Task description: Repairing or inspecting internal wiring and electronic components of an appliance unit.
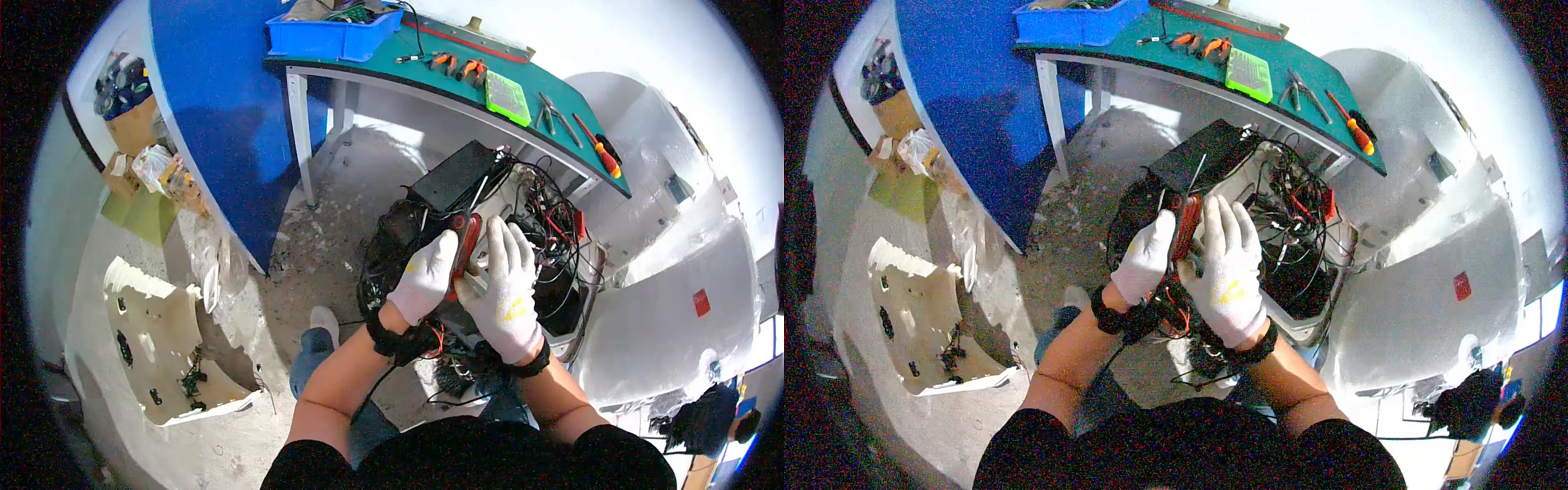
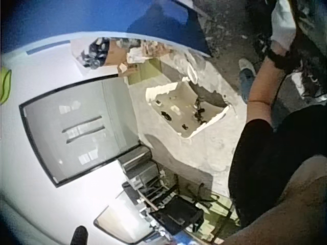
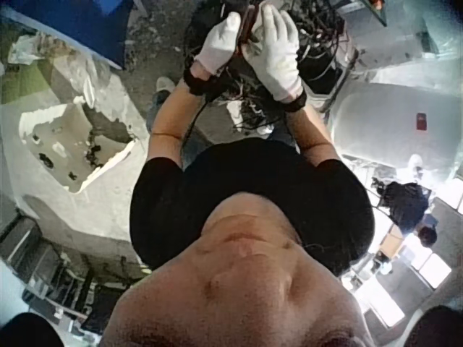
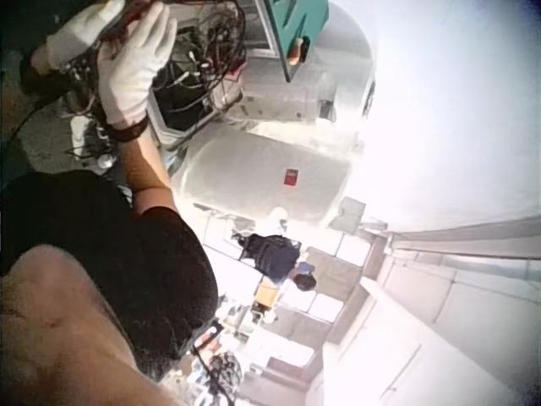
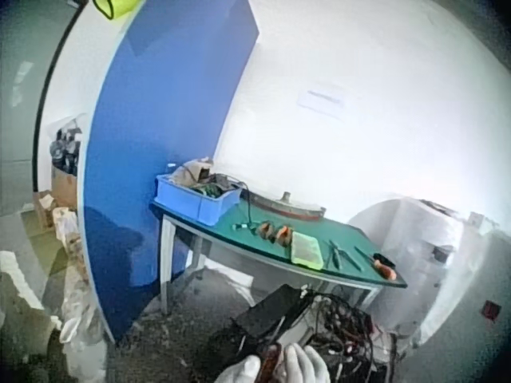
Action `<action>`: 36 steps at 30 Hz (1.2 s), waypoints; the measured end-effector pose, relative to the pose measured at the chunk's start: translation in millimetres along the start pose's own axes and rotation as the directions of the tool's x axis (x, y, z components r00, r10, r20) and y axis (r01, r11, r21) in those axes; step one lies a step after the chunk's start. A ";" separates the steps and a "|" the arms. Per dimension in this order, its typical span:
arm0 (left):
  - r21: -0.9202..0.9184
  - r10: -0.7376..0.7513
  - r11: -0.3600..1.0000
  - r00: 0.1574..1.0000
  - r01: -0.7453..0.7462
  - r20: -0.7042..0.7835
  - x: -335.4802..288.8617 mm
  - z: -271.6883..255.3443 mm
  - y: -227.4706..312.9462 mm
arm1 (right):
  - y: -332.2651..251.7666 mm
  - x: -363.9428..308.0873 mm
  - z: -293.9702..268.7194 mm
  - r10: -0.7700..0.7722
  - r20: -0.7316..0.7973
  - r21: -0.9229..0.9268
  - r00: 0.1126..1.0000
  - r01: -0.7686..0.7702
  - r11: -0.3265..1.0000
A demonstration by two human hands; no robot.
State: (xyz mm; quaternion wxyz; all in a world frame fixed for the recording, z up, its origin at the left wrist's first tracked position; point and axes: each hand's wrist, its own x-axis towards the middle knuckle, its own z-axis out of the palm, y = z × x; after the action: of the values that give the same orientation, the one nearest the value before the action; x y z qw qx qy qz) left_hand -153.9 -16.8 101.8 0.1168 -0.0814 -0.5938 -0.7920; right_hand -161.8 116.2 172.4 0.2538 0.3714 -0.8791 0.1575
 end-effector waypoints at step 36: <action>-0.117 -0.380 0.884 0.841 0.453 0.386 -6.3 25.2 4.4 | 43.9 -46.4 -43.3 -0.142 -0.187 -0.056 0.972 0.133 0.989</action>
State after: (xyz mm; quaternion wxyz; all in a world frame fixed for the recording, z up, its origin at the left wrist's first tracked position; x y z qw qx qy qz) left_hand -146.9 6.7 111.3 -0.1761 -0.1019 -0.5240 -0.8271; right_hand -152.1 192.6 177.9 0.3548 0.4091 -0.8262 0.1554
